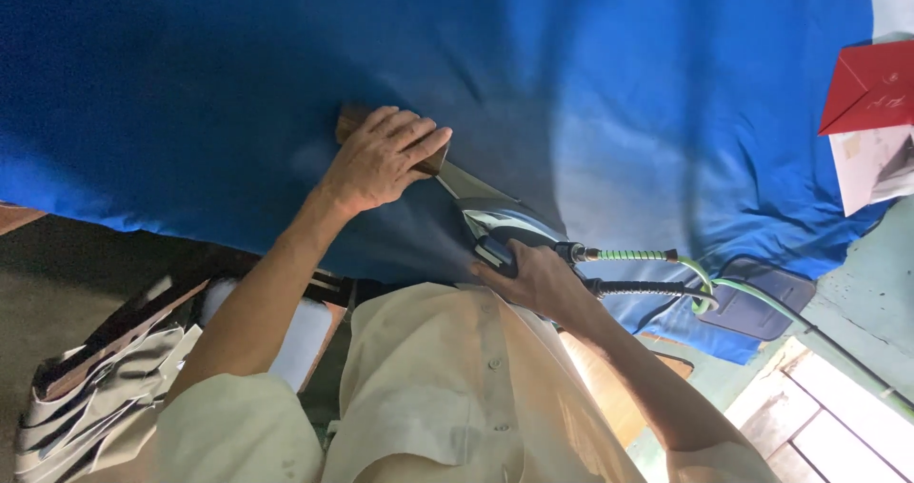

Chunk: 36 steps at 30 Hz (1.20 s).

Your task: The person irons a blue fabric on a workbench using a steam iron and a wooden block. They then iron several beige fabric strips, folding and pressing them sequentially.

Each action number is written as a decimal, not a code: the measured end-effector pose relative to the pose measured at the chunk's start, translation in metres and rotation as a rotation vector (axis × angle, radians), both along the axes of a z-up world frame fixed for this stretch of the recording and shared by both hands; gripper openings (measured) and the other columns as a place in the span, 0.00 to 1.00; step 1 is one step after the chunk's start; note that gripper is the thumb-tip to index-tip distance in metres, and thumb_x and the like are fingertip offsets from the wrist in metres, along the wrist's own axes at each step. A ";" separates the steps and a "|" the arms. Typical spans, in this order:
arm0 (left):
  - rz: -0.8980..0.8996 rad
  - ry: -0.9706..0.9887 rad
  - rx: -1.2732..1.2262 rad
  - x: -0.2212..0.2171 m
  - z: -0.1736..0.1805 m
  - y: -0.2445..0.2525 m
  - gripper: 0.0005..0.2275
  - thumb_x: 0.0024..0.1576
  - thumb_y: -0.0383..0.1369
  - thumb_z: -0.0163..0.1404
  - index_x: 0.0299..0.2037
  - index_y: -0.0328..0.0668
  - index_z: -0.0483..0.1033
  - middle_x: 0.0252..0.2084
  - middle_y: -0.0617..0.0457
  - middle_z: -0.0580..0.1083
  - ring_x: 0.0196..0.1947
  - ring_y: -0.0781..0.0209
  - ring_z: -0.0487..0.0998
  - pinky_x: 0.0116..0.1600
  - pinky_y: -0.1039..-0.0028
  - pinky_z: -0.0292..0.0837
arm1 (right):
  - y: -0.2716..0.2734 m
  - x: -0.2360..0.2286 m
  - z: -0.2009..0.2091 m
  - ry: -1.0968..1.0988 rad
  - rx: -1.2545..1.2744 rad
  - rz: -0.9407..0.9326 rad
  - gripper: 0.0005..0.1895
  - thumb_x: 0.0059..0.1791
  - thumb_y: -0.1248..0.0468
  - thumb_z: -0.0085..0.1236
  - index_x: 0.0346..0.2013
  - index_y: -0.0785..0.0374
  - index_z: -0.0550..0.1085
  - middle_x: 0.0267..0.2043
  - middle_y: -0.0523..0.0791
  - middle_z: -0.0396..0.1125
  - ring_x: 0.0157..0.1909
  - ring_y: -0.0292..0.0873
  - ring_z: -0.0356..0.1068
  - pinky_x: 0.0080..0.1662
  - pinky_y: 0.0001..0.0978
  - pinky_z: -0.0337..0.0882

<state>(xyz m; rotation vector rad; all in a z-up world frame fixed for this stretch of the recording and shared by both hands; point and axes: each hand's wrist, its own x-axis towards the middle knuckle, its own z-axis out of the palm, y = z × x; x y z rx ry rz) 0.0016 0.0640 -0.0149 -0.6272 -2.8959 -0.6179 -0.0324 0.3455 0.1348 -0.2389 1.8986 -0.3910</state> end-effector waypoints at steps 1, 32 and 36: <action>0.005 0.002 0.008 0.000 0.000 0.001 0.31 0.55 0.46 0.61 0.69 0.54 0.66 0.58 0.53 0.68 0.60 0.53 0.69 0.71 0.57 0.60 | 0.002 0.000 0.000 0.005 0.014 0.002 0.34 0.48 0.35 0.56 0.35 0.67 0.75 0.28 0.57 0.75 0.31 0.53 0.80 0.30 0.37 0.78; -0.078 0.045 0.250 0.025 0.009 0.077 0.15 0.57 0.41 0.55 0.52 0.49 0.78 0.46 0.50 0.74 0.51 0.49 0.73 0.64 0.52 0.63 | 0.079 -0.008 -0.005 0.397 0.215 0.053 0.31 0.45 0.37 0.60 0.40 0.64 0.75 0.30 0.58 0.75 0.38 0.61 0.77 0.39 0.49 0.74; 0.272 0.086 0.025 -0.006 0.022 -0.021 0.25 0.47 0.43 0.67 0.57 0.53 0.78 0.51 0.51 0.76 0.53 0.47 0.73 0.64 0.50 0.61 | 0.022 -0.008 0.005 0.380 0.062 -0.046 0.36 0.44 0.33 0.59 0.41 0.66 0.74 0.30 0.58 0.75 0.40 0.61 0.78 0.40 0.50 0.74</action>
